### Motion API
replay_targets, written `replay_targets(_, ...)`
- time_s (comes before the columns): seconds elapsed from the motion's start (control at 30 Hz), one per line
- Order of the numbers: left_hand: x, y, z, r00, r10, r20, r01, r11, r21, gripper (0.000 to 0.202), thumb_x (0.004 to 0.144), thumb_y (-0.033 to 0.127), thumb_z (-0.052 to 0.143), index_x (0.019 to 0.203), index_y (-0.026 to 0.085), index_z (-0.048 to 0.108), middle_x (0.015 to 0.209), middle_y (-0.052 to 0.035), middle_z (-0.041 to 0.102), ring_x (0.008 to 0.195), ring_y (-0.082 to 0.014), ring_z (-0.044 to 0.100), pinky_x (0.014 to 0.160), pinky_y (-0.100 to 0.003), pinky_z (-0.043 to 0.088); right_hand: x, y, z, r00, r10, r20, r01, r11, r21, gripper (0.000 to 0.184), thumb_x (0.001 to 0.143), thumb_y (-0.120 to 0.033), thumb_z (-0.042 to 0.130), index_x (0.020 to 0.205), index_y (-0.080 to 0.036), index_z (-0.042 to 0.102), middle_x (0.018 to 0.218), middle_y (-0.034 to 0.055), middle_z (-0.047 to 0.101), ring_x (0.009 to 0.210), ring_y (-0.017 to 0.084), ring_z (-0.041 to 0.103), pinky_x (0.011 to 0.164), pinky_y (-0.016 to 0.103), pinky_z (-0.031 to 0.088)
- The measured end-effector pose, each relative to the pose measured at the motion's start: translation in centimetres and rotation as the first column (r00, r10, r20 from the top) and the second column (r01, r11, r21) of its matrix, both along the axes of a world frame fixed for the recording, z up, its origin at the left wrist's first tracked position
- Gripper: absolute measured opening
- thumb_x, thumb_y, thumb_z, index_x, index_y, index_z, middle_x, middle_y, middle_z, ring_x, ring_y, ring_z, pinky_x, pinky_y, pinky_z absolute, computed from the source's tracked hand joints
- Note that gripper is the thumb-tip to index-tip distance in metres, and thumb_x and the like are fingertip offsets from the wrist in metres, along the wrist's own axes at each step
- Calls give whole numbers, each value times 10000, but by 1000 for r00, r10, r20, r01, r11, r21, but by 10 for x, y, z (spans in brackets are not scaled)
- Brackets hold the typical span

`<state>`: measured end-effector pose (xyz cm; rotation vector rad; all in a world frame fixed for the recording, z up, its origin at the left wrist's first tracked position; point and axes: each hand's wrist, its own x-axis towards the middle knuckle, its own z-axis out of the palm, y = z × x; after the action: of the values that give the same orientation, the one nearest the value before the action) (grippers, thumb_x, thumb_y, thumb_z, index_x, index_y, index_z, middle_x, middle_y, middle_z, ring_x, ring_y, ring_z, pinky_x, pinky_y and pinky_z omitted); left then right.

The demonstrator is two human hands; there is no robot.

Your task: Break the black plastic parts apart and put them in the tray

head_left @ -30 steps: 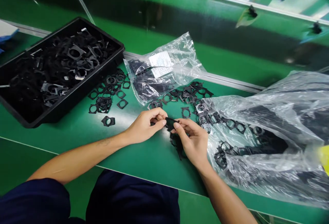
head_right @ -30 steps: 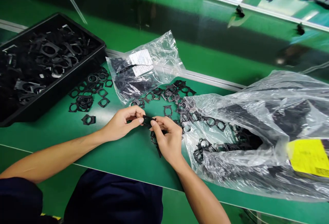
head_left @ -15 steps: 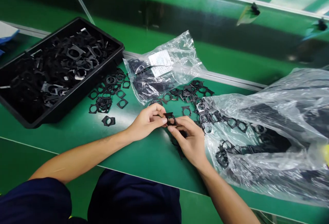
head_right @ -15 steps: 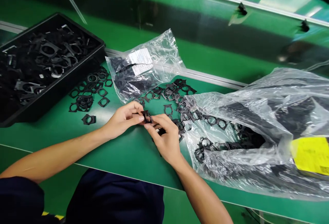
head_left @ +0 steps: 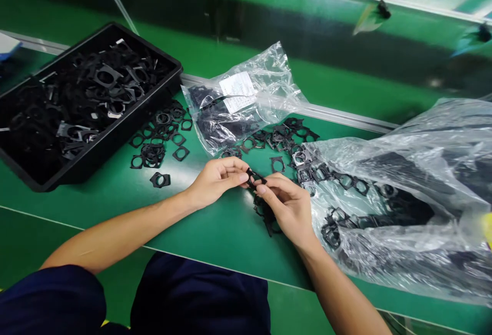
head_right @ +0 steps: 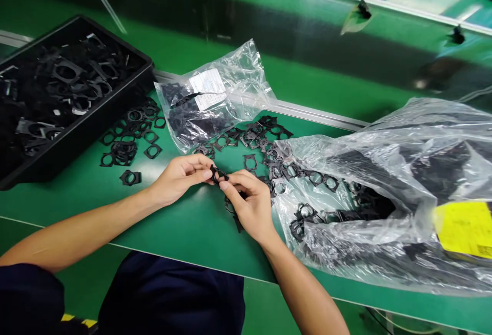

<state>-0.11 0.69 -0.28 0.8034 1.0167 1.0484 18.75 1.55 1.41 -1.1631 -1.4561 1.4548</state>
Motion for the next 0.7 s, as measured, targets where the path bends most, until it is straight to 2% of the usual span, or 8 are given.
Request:
replay_targets(0.1,1,0,-1,991,-21,131,29,998,-60,408,718,451,881,888,121,712,808,-69,778,713,-164,733,718,-275,593,0,-1,3,999,-14,-31,16,999,47,78,851,-329,773,845,-252,785,857,29,712,752,151,657,640,258,551)
replay_targets(0.17,1,1,-1,986,-26,162,38,997,-72,400,706,428,895,895,117,730,823,-78,788,716,-164,739,725,-276,600,1,-1,3,998,-30,-55,32,999,40,69,840,-322,785,846,-254,786,855,26,711,751,147,656,637,254,547)
replay_targets(0.27,1,2,1,991,-31,127,38,998,-50,389,702,385,903,943,114,761,839,-84,795,731,-171,740,755,-294,604,2,1,1,996,-36,-83,31,997,-66,155,800,-384,819,808,-236,776,831,22,708,672,132,629,599,255,532)
replay_targets(0.37,-1,2,2,998,-27,63,28,1000,-12,346,734,386,877,928,117,776,832,-85,794,746,-175,733,755,-295,597,3,4,1,988,46,-146,-77,974,-212,262,780,-474,820,774,-220,756,737,6,697,592,125,609,596,271,540)
replay_targets(0.43,-2,2,3,999,-26,30,26,1000,1,316,740,384,870,892,123,779,826,-78,792,740,-168,725,738,-283,587,3,6,2,983,95,-159,-132,961,-243,294,788,-504,807,769,-216,754,678,-3,682,586,130,616,617,278,549)
replay_targets(0.57,-6,3,0,999,-54,-8,54,998,-18,299,704,357,892,856,125,780,812,-64,783,730,-160,712,737,-280,574,3,6,6,995,79,-63,-90,979,-185,320,805,-519,789,734,-210,743,667,5,678,603,138,620,608,276,542)
replay_targets(0.7,-7,4,-3,994,-86,68,91,994,-65,333,689,365,902,881,119,786,833,-76,780,744,-169,714,760,-308,588,4,6,6,999,44,-13,-45,990,-136,335,802,-525,786,719,-203,745,628,10,670,571,136,595,548,267,509)
